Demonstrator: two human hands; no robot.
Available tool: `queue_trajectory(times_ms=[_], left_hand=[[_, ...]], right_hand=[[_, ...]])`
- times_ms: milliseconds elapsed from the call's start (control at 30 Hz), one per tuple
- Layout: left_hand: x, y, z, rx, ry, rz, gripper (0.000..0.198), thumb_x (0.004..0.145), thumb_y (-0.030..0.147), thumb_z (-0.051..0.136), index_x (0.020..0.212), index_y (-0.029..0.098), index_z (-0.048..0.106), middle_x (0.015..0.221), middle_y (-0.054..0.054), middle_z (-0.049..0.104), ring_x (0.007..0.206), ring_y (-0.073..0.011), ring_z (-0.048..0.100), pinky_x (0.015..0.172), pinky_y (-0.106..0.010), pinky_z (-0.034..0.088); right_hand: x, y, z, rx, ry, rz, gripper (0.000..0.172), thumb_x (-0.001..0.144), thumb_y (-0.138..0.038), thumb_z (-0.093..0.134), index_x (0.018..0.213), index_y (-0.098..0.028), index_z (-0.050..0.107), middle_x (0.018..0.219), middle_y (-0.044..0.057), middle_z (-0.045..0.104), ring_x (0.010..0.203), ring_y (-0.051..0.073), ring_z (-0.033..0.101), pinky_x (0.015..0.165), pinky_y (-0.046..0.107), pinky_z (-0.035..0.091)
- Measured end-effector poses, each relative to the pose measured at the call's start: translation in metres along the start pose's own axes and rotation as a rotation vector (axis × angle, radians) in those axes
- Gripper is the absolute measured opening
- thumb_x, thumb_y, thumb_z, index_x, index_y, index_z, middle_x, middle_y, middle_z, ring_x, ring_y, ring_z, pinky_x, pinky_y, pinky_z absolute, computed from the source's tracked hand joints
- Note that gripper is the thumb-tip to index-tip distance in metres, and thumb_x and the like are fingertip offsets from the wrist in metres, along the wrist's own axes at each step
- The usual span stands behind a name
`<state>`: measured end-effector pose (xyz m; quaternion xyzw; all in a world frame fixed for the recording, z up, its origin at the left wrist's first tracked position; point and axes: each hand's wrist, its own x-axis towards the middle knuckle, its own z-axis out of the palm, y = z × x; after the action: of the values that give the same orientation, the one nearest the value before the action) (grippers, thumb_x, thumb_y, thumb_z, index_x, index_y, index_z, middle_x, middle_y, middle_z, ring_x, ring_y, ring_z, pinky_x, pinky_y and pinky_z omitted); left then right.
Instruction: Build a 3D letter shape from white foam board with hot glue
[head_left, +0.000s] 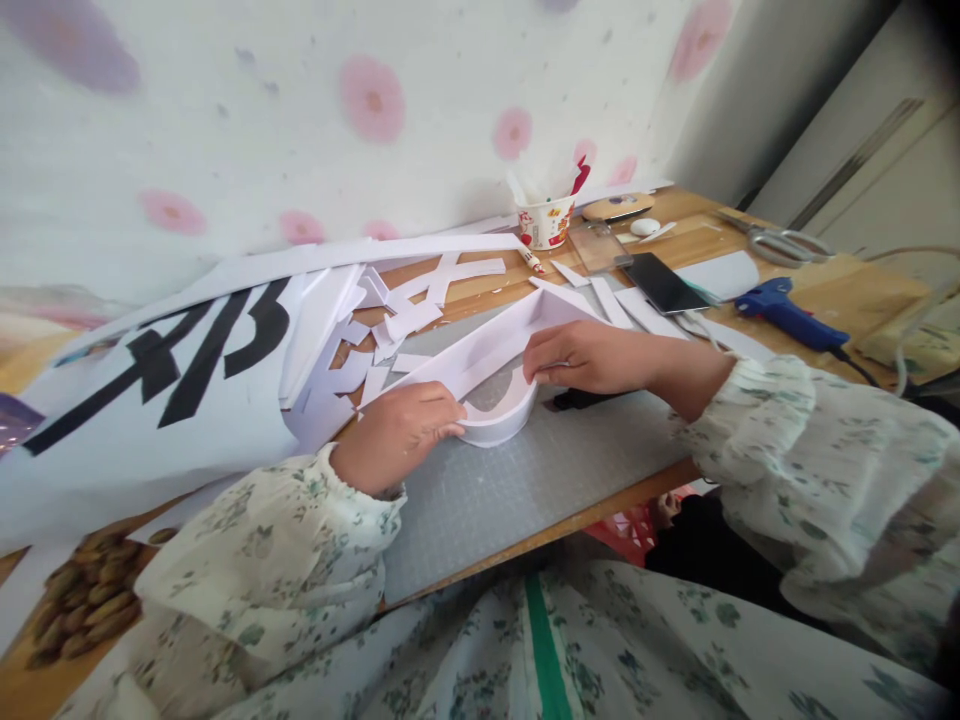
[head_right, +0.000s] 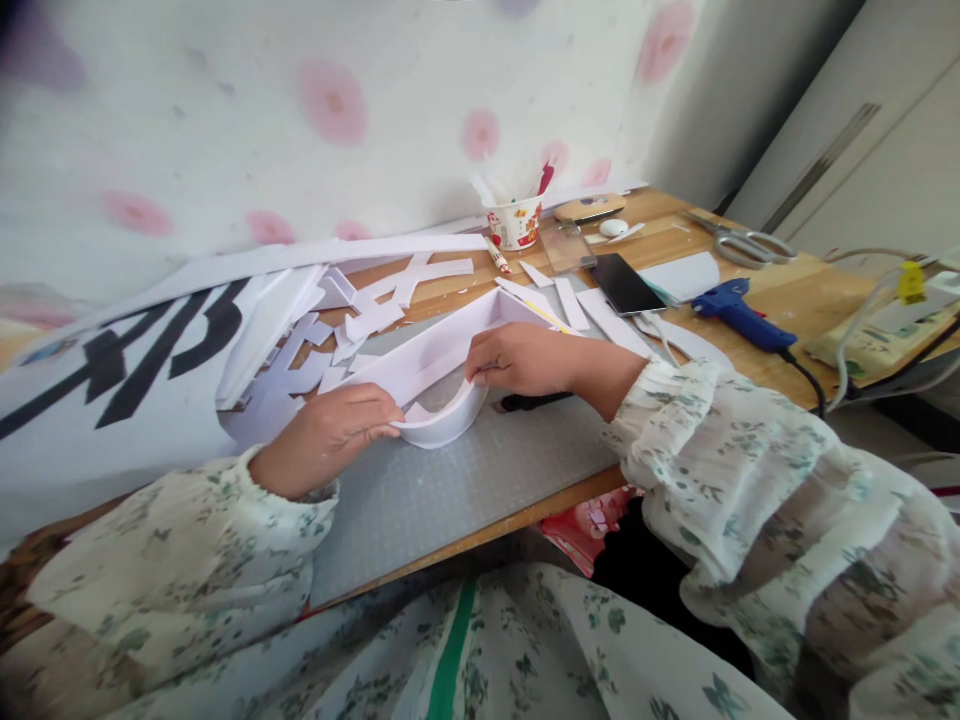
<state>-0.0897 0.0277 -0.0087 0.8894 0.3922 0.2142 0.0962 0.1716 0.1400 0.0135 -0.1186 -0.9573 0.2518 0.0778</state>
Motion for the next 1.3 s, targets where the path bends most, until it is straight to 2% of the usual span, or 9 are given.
queue_trajectory(times_ms=[267, 400, 567, 867, 1100, 1300], left_hand=[[-0.002, -0.001, 0.001, 0.006, -0.001, 0.008, 0.023, 0.096, 0.017, 0.044, 0.095, 0.018, 0.067, 0.092, -0.004, 0.066, 0.085, -0.0149, 0.06, 0.077, -0.028, 0.047], [-0.003, -0.002, 0.0, 0.014, -0.049, -0.014, 0.027, 0.096, 0.014, 0.041, 0.099, 0.02, 0.067, 0.095, -0.004, 0.065, 0.088, -0.0153, 0.059, 0.08, -0.029, 0.047], [-0.002, 0.0, -0.002, -0.036, -0.099, -0.033, 0.028, 0.096, 0.015, 0.039, 0.096, 0.02, 0.067, 0.094, -0.004, 0.065, 0.088, -0.0151, 0.058, 0.08, -0.029, 0.045], [-0.002, -0.006, 0.003, -0.072, -0.079, -0.011, 0.026, 0.096, 0.015, 0.041, 0.094, 0.02, 0.066, 0.094, -0.004, 0.065, 0.088, -0.0151, 0.058, 0.08, -0.028, 0.045], [0.002, -0.002, -0.002, -0.056, -0.106, -0.01, 0.029, 0.098, 0.02, 0.038, 0.088, 0.017, 0.065, 0.087, -0.005, 0.065, 0.083, -0.0156, 0.058, 0.076, -0.029, 0.045], [0.003, 0.001, -0.005, -0.054, -0.082, -0.008, 0.031, 0.099, 0.025, 0.037, 0.092, 0.016, 0.065, 0.088, -0.006, 0.065, 0.082, -0.0155, 0.059, 0.076, -0.028, 0.045]], right_hand=[[0.001, -0.001, -0.001, 0.004, -0.025, 0.033, 0.026, 0.091, -0.026, 0.046, 0.098, -0.013, 0.068, 0.096, 0.01, 0.067, 0.088, 0.019, 0.06, 0.083, 0.032, 0.045], [0.0, -0.002, -0.001, 0.005, -0.031, 0.035, 0.027, 0.091, -0.025, 0.046, 0.098, -0.013, 0.068, 0.097, 0.01, 0.068, 0.089, 0.02, 0.06, 0.083, 0.032, 0.045], [0.0, -0.002, 0.0, -0.011, -0.016, 0.041, 0.026, 0.091, -0.025, 0.046, 0.098, -0.016, 0.069, 0.097, 0.009, 0.068, 0.089, 0.02, 0.061, 0.083, 0.032, 0.046], [0.0, -0.001, 0.002, -0.021, 0.009, 0.048, 0.027, 0.089, -0.025, 0.047, 0.1, -0.017, 0.07, 0.098, 0.009, 0.069, 0.091, 0.021, 0.062, 0.084, 0.033, 0.047], [-0.007, 0.005, 0.011, -0.068, 0.146, -0.026, 0.029, 0.094, -0.028, 0.046, 0.108, -0.019, 0.069, 0.105, 0.008, 0.069, 0.098, 0.019, 0.062, 0.088, 0.033, 0.046], [-0.009, 0.008, 0.02, -0.227, 0.185, -0.078, 0.027, 0.089, -0.034, 0.058, 0.108, -0.018, 0.069, 0.111, 0.011, 0.069, 0.1, 0.023, 0.062, 0.09, 0.037, 0.045]])
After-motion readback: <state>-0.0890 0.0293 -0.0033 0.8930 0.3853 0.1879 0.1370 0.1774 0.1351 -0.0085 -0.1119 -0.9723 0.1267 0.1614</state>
